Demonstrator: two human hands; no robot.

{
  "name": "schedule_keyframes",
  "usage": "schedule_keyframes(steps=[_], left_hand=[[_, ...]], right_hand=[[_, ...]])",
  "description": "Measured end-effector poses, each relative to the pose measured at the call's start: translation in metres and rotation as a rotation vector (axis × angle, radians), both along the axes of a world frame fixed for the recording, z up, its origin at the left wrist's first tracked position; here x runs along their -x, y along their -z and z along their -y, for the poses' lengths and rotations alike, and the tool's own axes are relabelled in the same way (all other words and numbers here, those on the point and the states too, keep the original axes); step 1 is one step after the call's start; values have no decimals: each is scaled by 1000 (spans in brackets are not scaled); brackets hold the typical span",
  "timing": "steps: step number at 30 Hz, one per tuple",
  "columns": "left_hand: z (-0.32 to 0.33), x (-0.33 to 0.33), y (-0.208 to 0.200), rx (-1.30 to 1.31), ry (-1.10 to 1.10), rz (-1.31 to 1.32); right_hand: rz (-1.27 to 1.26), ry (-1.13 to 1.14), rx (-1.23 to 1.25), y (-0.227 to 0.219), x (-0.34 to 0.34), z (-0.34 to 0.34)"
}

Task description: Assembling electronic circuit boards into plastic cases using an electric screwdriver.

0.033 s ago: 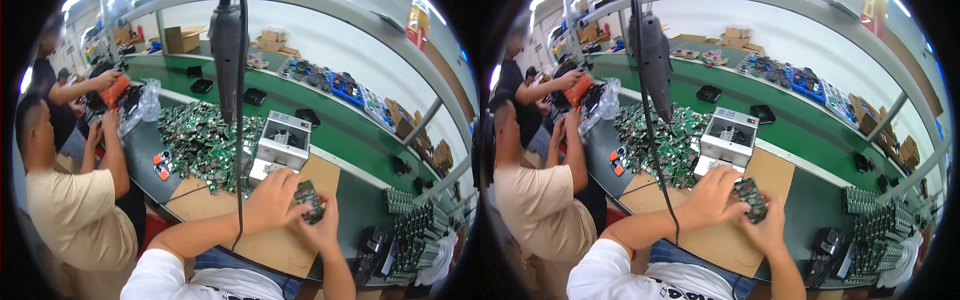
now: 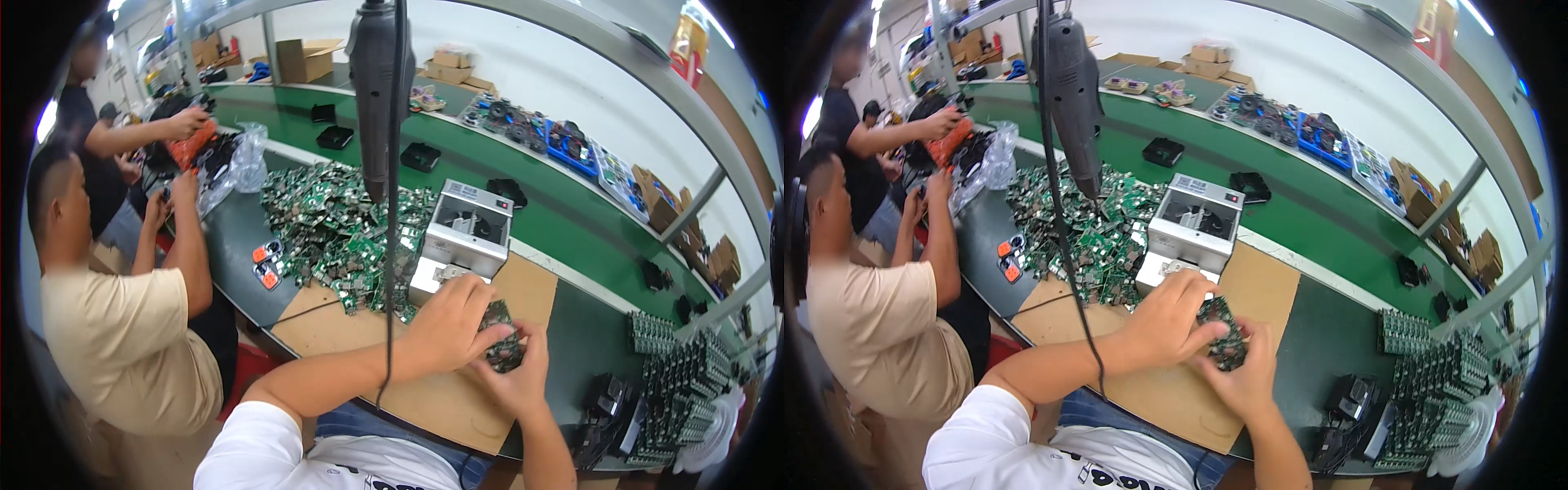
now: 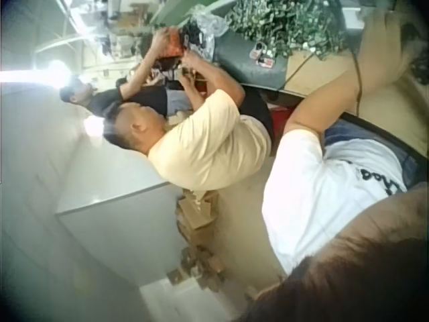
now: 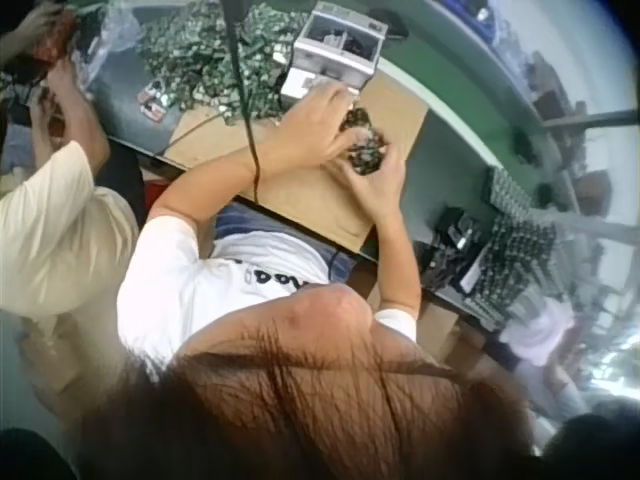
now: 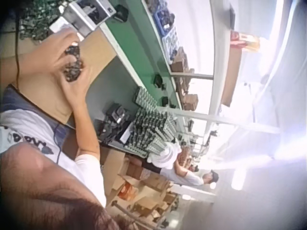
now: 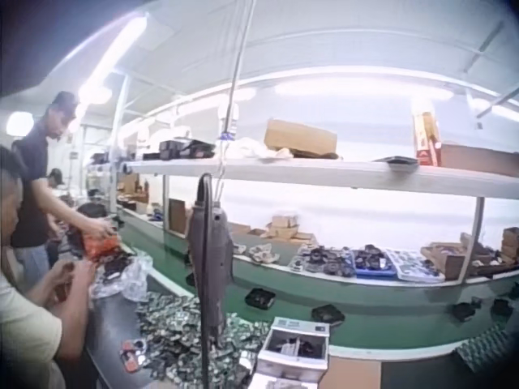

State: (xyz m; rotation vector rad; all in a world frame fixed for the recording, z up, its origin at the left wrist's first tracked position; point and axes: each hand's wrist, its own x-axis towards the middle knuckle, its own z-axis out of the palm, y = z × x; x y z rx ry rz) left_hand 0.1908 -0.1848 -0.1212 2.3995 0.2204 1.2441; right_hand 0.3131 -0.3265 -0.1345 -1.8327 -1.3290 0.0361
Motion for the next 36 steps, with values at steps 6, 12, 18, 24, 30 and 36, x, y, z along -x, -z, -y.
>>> schedule_keyframes(steps=[6, 12, 18, 24, 30, 36], left_hand=[[-1, -4, 9, 344, 66, -66], [-6, 12, 19, 449, 164, -182], [-37, 60, 7, 807, 427, -311], [-105, 59, -22, 144, -310, -6], [-36, 65, 13, 191, -217, 170], [24, 42, 41, 334, -90, -266]], right_hand=[[-935, -263, 135, 11, 13, -2], [-633, -477, 320, 16, 14, 3], [-348, -474, 333, 13, 14, 0], [-1414, -478, 181, 18, 25, -1], [-1176, -359, 158, 22, 37, -3], [-806, -312, 117, 28, 46, -3]])
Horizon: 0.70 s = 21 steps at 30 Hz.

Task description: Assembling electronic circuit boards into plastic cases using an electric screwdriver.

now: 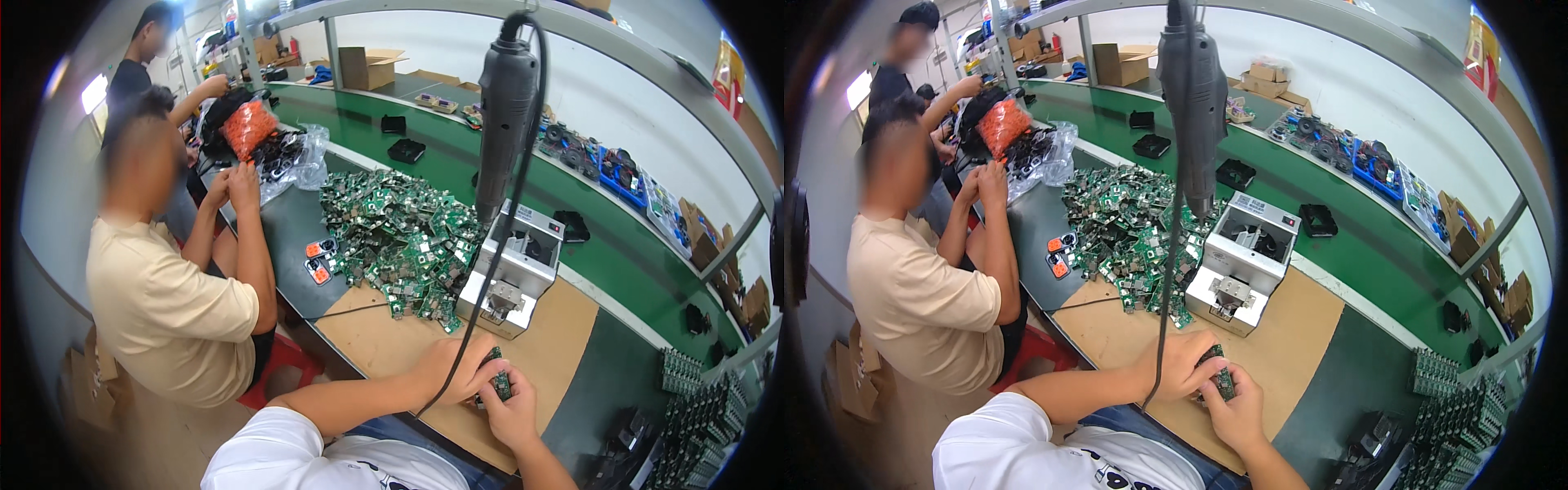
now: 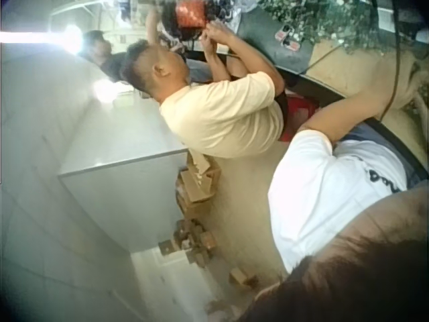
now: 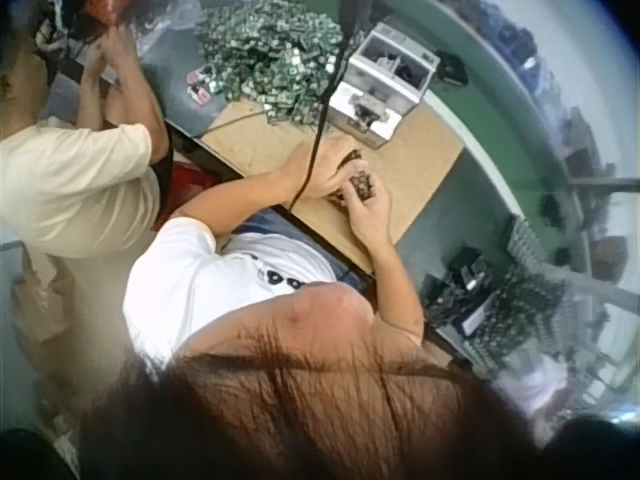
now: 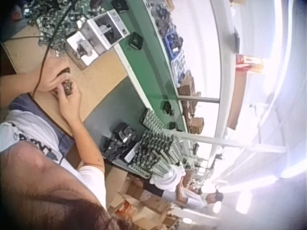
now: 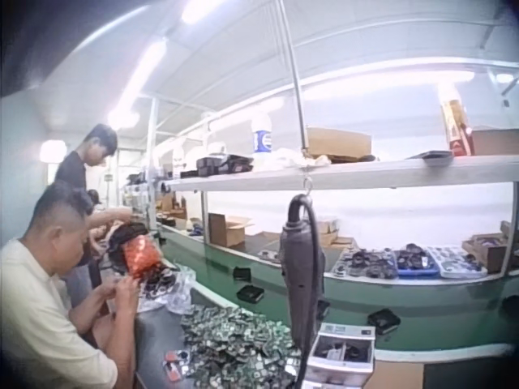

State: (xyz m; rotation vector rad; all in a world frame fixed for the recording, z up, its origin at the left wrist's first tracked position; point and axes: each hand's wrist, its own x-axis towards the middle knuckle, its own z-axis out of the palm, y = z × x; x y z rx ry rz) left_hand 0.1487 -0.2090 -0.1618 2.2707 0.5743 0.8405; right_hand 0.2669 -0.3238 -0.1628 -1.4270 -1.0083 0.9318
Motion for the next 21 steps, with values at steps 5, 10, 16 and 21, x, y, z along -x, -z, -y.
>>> schedule_keyframes(steps=[5, 10, 16, 21], left_hand=[[-9, 1, -16, -110, 2, 72], [-19, 3, -24, 65, 197, 51], [-67, 31, -42, 234, 42, -34], [-138, 27, -51, -250, -339, 165]], right_hand=[[252, -15, 170, -13, -6, 5], [453, -118, -24, -20, -9, 6], [275, -169, -113, -12, -15, 3], [-353, -103, 15, -4, -6, -1]])
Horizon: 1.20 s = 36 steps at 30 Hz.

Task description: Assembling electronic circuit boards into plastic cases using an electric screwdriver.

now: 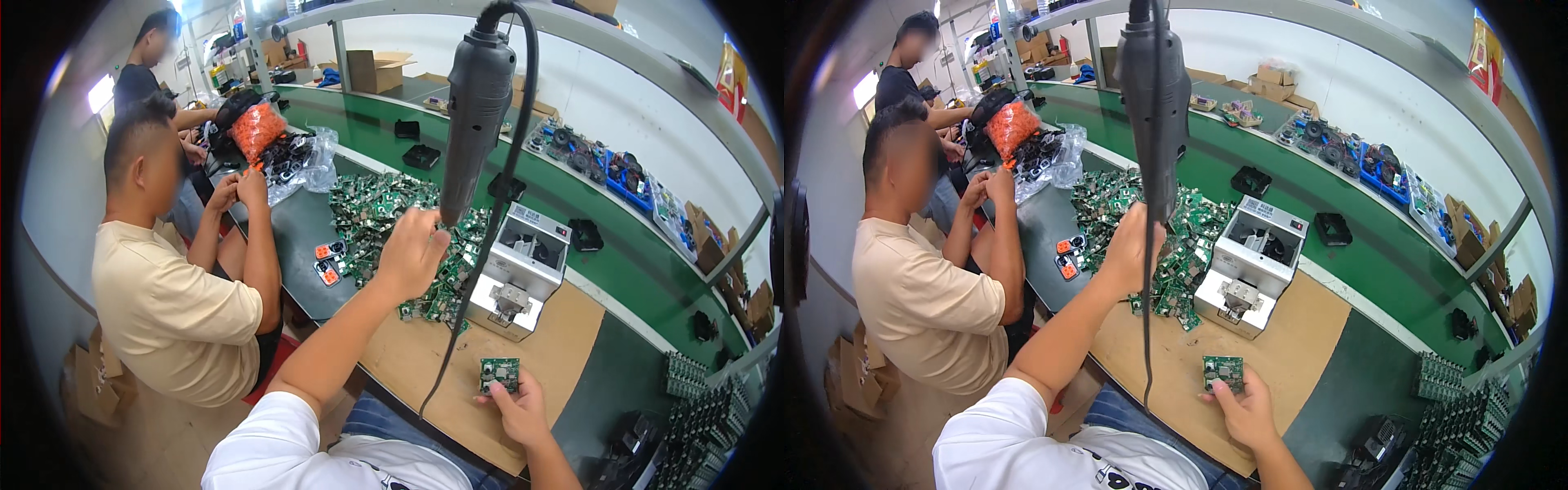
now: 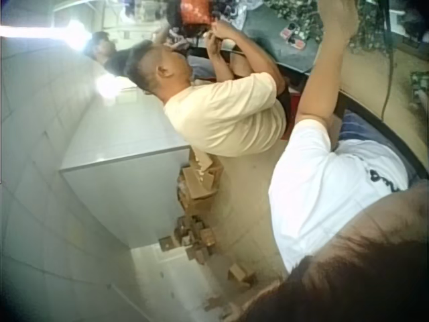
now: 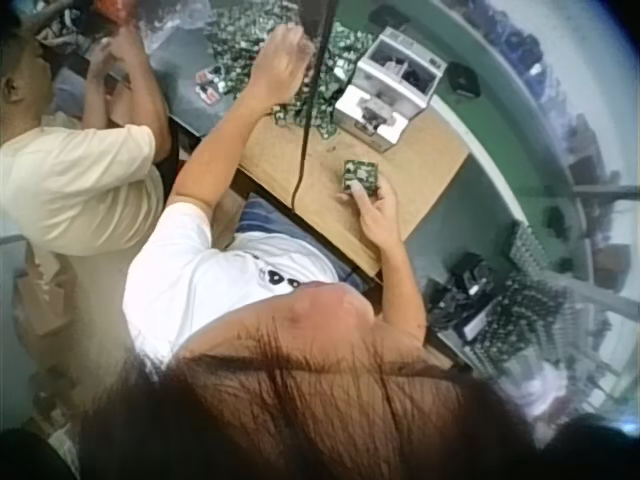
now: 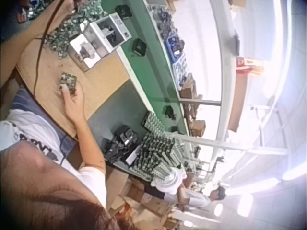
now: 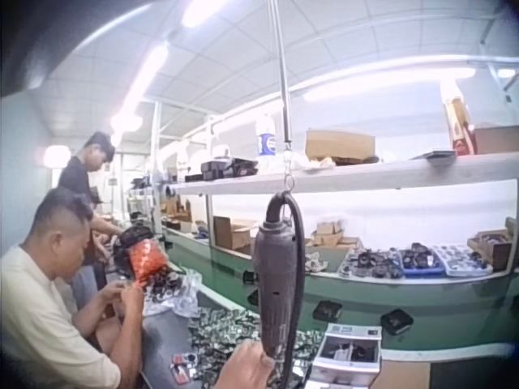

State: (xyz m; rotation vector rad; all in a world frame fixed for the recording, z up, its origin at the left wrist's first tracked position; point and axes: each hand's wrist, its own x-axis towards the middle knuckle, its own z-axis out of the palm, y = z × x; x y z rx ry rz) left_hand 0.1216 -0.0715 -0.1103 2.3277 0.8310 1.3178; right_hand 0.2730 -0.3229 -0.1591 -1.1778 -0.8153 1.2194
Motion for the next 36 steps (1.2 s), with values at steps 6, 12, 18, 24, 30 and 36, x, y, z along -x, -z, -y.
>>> schedule_keyframes(steps=[6, 12, 18, 24, 30, 36], left_hand=[[43, 5, 13, -195, -128, 281], [137, -6, 48, 243, 387, -100], [134, -12, 54, 315, 446, -85], [120, 7, 43, 1192, 642, -43], [128, 16, 38, 463, 578, -256], [74, 43, 15, 195, 228, -208]], right_hand=[[-49, 135, -7, 3, 4, -4], [165, 193, -15, 10, 15, -1], [609, -152, 151, -3, 6, 7], [758, -189, -249, -2, 0, 2], [-130, -167, 76, 7, 9, 5], [205, -88, 48, 6, 7, 2]])
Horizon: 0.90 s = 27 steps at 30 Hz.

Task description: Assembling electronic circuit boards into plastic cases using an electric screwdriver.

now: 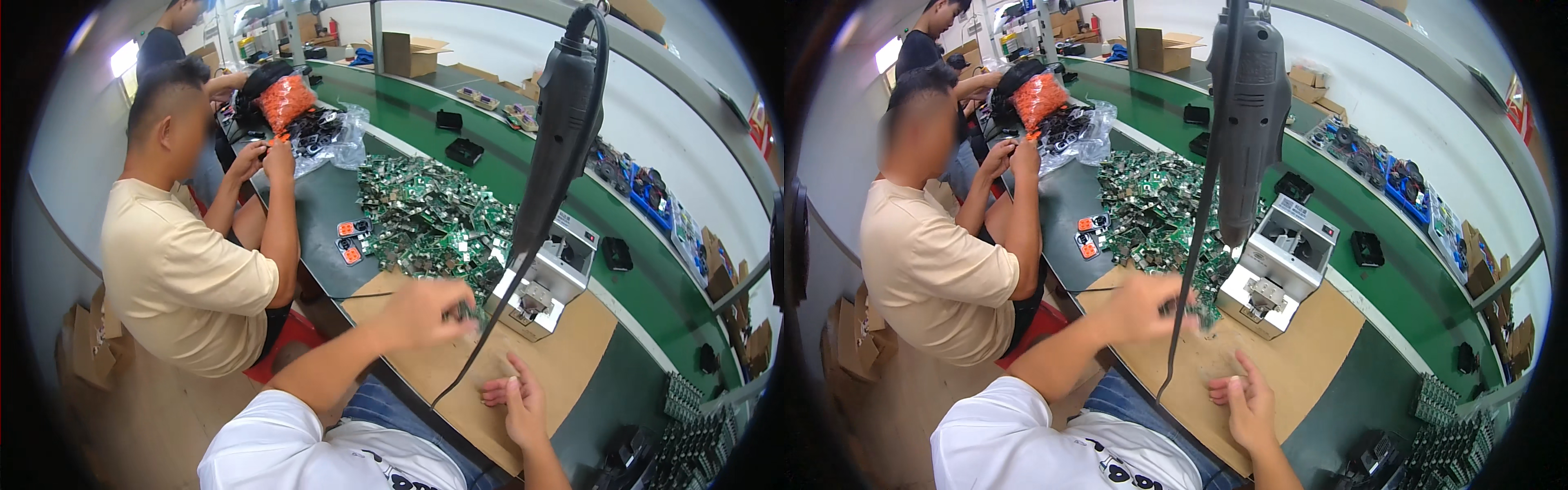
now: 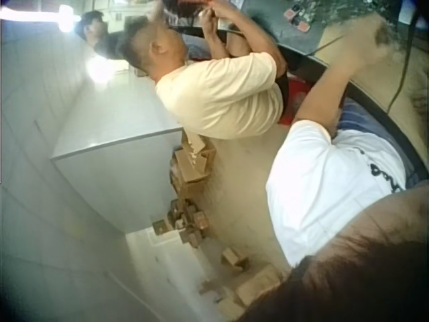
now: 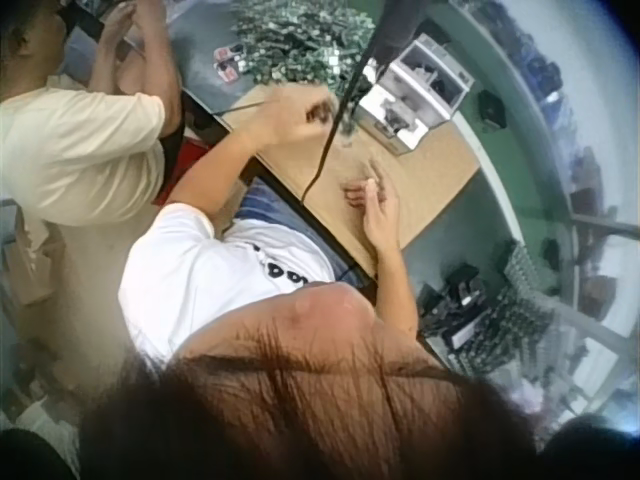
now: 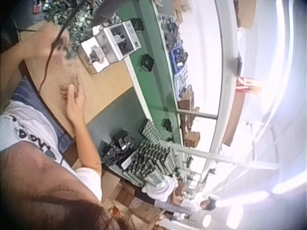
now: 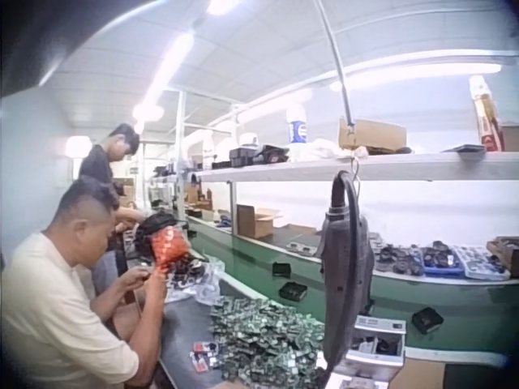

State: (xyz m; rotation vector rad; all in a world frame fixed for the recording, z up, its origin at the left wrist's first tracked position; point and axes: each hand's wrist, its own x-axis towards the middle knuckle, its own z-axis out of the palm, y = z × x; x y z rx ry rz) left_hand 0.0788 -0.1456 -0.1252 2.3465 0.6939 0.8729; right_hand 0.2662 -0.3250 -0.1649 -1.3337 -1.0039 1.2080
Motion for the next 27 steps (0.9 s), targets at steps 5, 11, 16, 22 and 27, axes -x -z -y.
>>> schedule_keyframes(steps=[5, 11, 16, 22, 27], left_hand=[[-77, -8, -34, -97, -294, 171], [-118, 38, -33, -327, -566, 439], [-117, 84, 41, -307, -1143, -248], [-122, 94, 76, -97, -1166, -392], [-122, 99, 77, -94, -1132, -286]], right_hand=[[-53, 91, 59, 2, -4, -4], [-57, 91, 50, 7, -4, -1], [-31, 78, 29, 11, -4, -2], [65, 39, 18, 14, -2, -2], [84, 66, 12, 14, -1, -1]])
